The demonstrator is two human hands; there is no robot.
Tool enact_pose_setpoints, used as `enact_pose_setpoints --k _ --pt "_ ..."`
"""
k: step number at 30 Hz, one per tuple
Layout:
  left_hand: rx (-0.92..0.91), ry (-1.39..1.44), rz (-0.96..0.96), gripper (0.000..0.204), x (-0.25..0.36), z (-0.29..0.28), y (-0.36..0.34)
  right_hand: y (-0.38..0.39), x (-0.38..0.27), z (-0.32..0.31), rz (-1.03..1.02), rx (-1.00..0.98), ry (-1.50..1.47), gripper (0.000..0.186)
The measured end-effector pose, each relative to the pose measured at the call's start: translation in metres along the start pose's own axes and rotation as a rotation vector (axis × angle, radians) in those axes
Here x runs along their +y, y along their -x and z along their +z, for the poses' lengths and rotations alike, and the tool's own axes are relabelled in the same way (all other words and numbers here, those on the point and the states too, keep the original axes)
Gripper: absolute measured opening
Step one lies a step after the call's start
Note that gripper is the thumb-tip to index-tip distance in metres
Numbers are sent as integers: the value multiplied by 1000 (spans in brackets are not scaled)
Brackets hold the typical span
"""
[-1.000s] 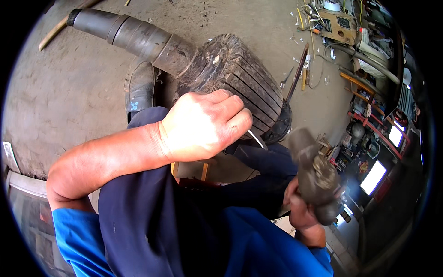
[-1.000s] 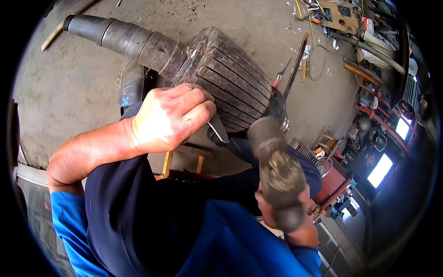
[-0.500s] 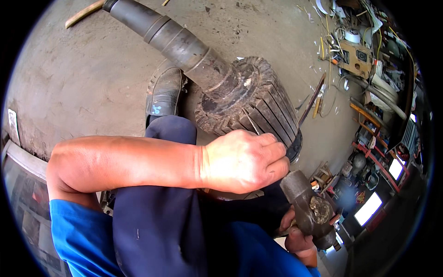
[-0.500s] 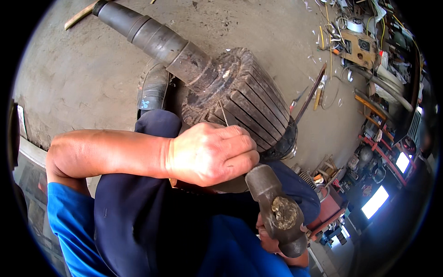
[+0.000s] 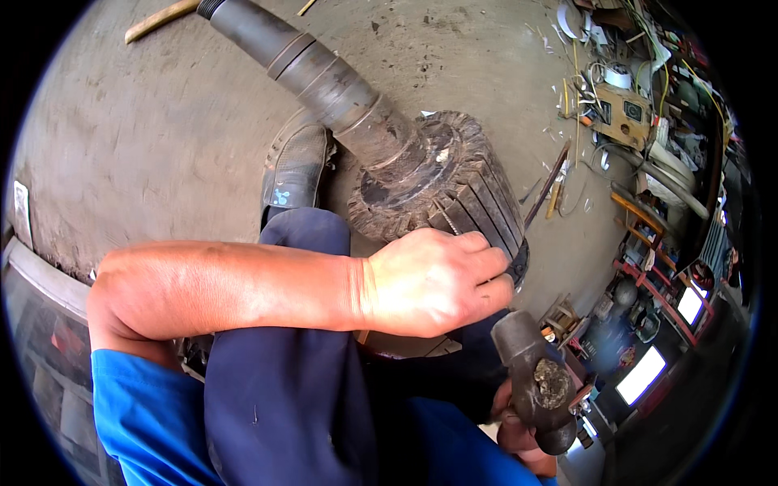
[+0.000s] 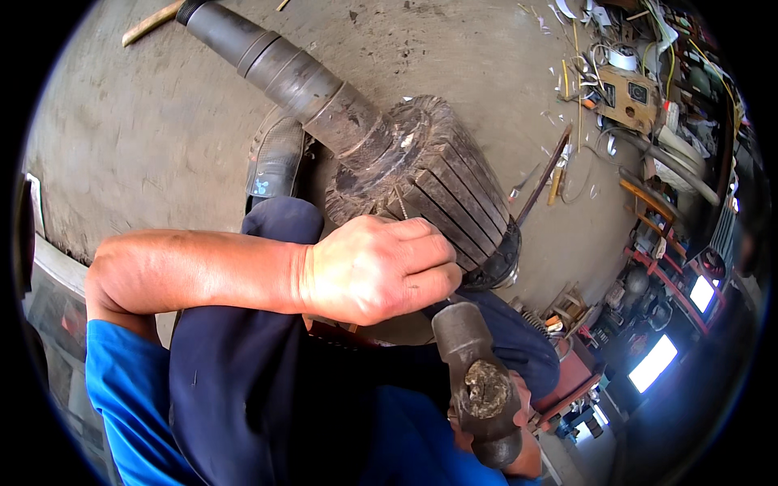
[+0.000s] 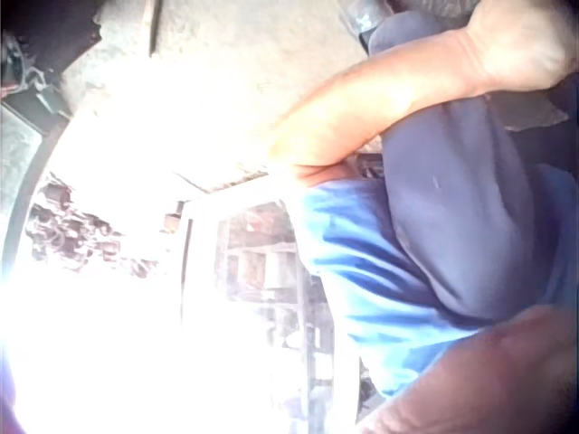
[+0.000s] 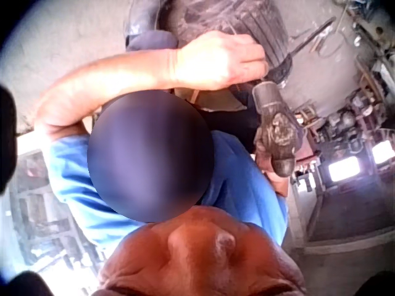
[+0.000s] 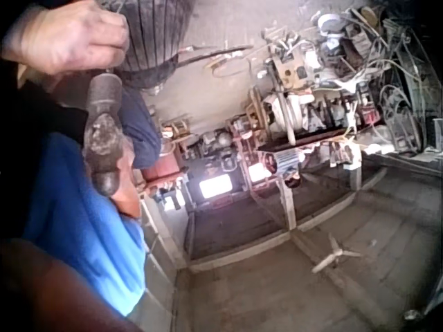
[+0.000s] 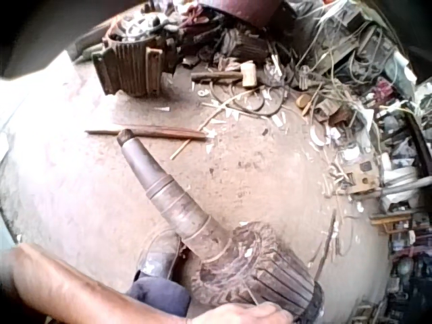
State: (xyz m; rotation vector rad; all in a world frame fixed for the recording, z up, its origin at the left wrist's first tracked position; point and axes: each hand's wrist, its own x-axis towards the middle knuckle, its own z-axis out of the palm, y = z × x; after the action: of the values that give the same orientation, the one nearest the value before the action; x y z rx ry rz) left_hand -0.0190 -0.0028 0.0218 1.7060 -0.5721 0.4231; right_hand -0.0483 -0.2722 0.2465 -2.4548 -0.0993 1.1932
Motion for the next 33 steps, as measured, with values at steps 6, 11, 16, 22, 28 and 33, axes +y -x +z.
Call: enact_pose_setpoints --k 6,11,16,22,28,33 --pt "-26 3 -10 28 -2 -1 -1 2 -17 3 -20 64 -161 46" --pt "-44 4 -27 28 0 -2 0 -18 -43 14 -23 122 -140 70" --pt "-29 -7 -14 27 -1 -1 -3 -13 -23 19 67 182 -237 75" --pt "-21 16 21 26 -4 2 0 16 11 -3 -12 24 139 60" --pt "-67 21 44 28 -5 3 1 7 6 13 60 76 -128 44" --pt "-85 40 23 27 -6 1 1 1 -8 1 -32 -34 247 44"
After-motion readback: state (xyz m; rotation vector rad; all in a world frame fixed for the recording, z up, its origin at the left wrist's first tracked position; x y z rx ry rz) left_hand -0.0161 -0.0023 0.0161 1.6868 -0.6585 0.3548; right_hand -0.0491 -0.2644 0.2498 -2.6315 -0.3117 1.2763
